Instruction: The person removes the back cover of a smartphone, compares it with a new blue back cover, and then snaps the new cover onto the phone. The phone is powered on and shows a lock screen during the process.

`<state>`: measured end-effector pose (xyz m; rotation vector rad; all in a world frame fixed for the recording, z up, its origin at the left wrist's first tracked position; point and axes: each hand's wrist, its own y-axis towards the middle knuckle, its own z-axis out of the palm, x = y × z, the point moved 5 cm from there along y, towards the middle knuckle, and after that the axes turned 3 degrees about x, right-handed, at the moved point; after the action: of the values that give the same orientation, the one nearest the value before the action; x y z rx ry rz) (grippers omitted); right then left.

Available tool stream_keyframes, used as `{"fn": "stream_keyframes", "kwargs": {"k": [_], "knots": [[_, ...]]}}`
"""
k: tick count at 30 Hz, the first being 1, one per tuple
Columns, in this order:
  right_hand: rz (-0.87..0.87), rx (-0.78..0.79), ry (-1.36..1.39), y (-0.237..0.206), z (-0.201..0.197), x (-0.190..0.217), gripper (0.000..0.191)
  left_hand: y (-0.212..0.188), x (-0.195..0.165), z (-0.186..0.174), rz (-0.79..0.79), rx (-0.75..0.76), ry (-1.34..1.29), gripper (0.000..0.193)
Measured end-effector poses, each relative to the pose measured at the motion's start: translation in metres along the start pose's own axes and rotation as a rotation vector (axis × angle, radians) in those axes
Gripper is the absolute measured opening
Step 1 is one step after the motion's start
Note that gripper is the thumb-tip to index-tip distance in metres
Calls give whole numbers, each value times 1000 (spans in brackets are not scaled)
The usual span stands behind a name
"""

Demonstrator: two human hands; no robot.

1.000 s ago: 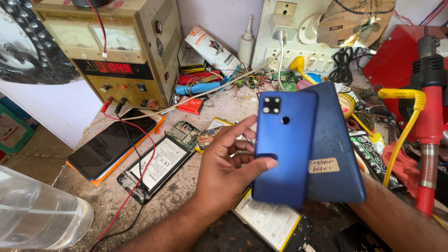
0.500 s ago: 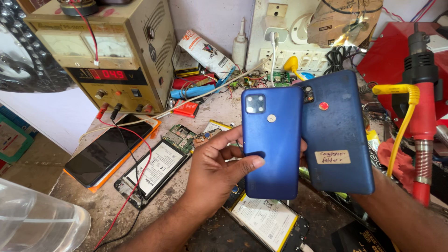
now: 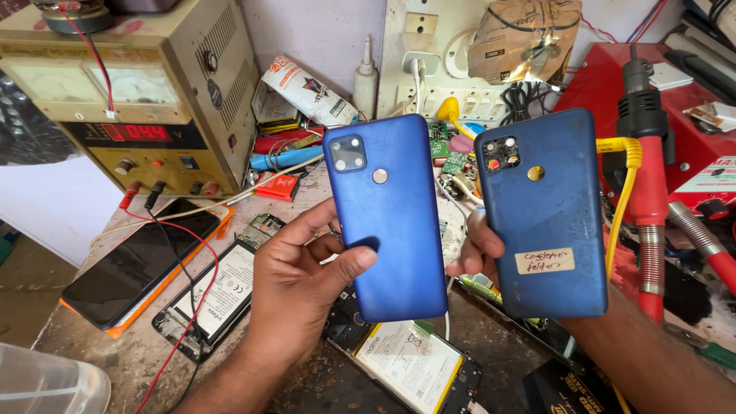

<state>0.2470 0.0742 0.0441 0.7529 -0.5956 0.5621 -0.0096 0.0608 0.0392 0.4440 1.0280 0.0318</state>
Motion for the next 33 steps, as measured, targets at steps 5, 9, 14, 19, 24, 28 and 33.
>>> {"fn": "stream_keyframes", "kwargs": {"k": [5,9,14,19,24,28,33], "knots": [[16,-55,-70,-1,-13,-6,48,-1,4,3,27,50,24,57],[30,-15,-211,-11,-20,-5,75,-2,8,3,7,68,27,57],[46,-30,-127,-6,-17,-7,80,-3,7,4,11,83,75,56],[48,-609,-419,-13,-26,24,34,-2,7,7,35,70,100,54],[30,-780,-1295,-19,-35,63,31,0,3,5,34,45,149,53],[74,-696,-1259,-25,-44,75,32,3,0,2,15,-16,159,54],[624,-1007,-1913,-39,-44,83,28,7,1,-2,-87,-89,108,51]]}}
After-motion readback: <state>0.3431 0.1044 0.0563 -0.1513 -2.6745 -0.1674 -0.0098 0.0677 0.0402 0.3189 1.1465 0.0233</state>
